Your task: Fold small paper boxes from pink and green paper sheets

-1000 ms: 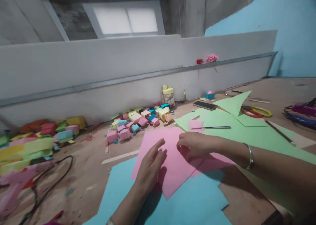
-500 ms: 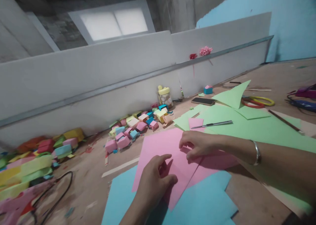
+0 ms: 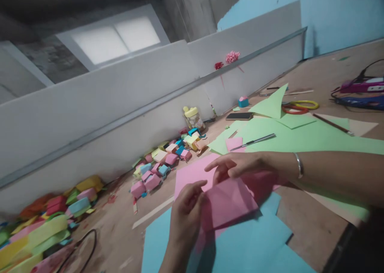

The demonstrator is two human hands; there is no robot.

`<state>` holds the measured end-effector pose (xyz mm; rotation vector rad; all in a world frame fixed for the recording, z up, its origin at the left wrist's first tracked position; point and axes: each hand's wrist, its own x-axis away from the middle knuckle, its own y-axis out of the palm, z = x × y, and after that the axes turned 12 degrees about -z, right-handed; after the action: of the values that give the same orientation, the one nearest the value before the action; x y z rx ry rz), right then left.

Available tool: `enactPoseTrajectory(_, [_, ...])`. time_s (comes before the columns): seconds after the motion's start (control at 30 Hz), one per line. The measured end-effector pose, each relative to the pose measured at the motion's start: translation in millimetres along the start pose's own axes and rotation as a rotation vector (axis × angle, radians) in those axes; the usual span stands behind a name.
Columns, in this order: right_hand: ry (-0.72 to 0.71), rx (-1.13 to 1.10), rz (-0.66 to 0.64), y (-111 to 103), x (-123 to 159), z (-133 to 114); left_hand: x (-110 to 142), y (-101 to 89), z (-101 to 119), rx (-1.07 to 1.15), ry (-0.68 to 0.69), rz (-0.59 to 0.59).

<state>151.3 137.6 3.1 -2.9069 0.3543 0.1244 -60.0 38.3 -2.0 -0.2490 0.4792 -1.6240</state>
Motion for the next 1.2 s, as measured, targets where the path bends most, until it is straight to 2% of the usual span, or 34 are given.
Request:
enactPoseTrajectory(0.1, [0.016, -0.147, 0.008, 8, 0, -3, 1, -5.0, 0, 0.062, -0.040, 0.171])
enactPoseTrajectory(0.23, [0.063, -0.197, 0.157, 20, -6, -2, 0, -16.1, 0, 0.195, -0.095, 0.349])
enactPoseTrajectory(0.3, [0.068, -0.181, 0.245, 22, -9, -3, -2, -20.1, 2, 0.340, -0.104, 0.390])
enactPoseTrajectory(0.4, [0.052, -0.173, 0.375, 24, -12, -7, -4, -17.8, 5, 0.563, -0.123, 0.320])
enactPoseTrajectory(0.5, [0.045, -0.174, 0.466, 28, -14, -10, -4, -6.1, 4, 0.614, -0.171, 0.200])
enactPoseTrajectory(0.63, [0.120, -0.159, 0.492, 32, -18, -6, -3, 1.6, -3, 0.478, -0.278, 0.191])
enactPoseTrajectory(0.77, [0.090, -0.106, 0.582, 27, -18, -7, -1, -8.5, -7, 0.291, -0.401, 0.198])
enactPoseTrajectory(0.87, [0.032, -0.006, 0.498, 24, -14, -11, -1, -14.0, -6, 0.168, -0.475, 0.184])
enactPoseTrajectory(0.9, [0.017, 0.071, 0.451, 23, -13, -12, -1, -14.3, -5, 0.136, -0.493, 0.178])
enactPoseTrajectory(0.93, [-0.008, 0.244, 0.417, 24, -11, -13, -2, -13.9, -5, 0.110, -0.505, 0.169])
enactPoseTrajectory(1.07, [-0.164, 1.276, 0.397, 28, -9, -20, -3, -9.1, -3, 0.040, -0.521, 0.112])
enactPoseTrajectory(1.1, [-0.208, 1.478, 0.407, 30, -9, -22, -3, -7.7, -3, 0.026, -0.520, 0.096])
enactPoseTrajectory(1.2, [-0.393, 1.828, 0.343, 35, -6, -29, -1, -4.5, -3, -0.019, -0.510, 0.061])
